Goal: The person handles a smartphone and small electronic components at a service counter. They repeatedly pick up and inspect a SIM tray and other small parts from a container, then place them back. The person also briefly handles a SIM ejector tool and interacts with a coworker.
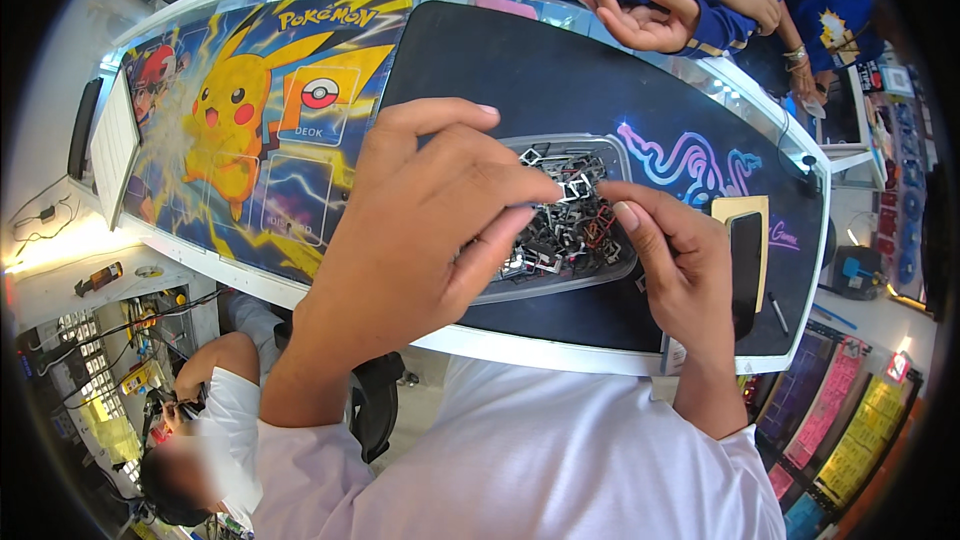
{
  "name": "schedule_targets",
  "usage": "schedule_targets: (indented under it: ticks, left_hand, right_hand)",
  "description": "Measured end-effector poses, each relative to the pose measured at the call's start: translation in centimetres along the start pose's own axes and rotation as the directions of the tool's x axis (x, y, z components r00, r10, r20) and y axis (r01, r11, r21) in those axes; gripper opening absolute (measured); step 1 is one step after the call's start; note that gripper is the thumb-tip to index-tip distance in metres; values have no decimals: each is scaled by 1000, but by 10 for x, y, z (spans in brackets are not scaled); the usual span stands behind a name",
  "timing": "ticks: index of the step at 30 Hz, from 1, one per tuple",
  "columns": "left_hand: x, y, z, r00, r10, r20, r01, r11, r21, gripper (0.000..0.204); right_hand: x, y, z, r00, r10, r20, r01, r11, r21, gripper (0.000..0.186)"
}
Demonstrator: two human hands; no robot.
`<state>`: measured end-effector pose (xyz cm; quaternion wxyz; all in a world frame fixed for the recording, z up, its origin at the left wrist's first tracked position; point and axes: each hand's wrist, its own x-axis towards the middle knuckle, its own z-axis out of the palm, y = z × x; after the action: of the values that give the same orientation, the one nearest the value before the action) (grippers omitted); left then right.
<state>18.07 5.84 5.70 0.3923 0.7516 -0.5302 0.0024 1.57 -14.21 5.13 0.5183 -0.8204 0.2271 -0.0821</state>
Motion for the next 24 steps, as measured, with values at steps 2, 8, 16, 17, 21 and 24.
schedule_targets:
  ticks: [2,8,16,17,21,24]
  left_hand:
    - [-1,-1,-1,999,-43,-26,42,998,-35,28]
    - [-12,23,17,866,-496,66,357,521,-775,21]
    - [-19,64,38,875,-454,165,296,234,-926,27]
    - [-19,68,40,893,-431,127,286,328,-900,28]
    - [-11,83,52,974,-192,-121,94,828,-553,30]
    - [0,97,66,957,150,-250,-165,985,-41,29]
  right_hand:
    - [0,-4,-1,999,43,-16,-44,998,-53,27]
    - [-10,-16,-4,994,-78,79,53,958,281,29]
    - [-27,-13,-8,990,-76,120,11,884,468,18]
    - [-30,-12,-13,990,-48,131,-24,869,495,19]
    - [-46,-6,-43,985,-37,170,-70,809,584,24]
    - [-58,1,-67,969,-21,245,-137,780,611,30]
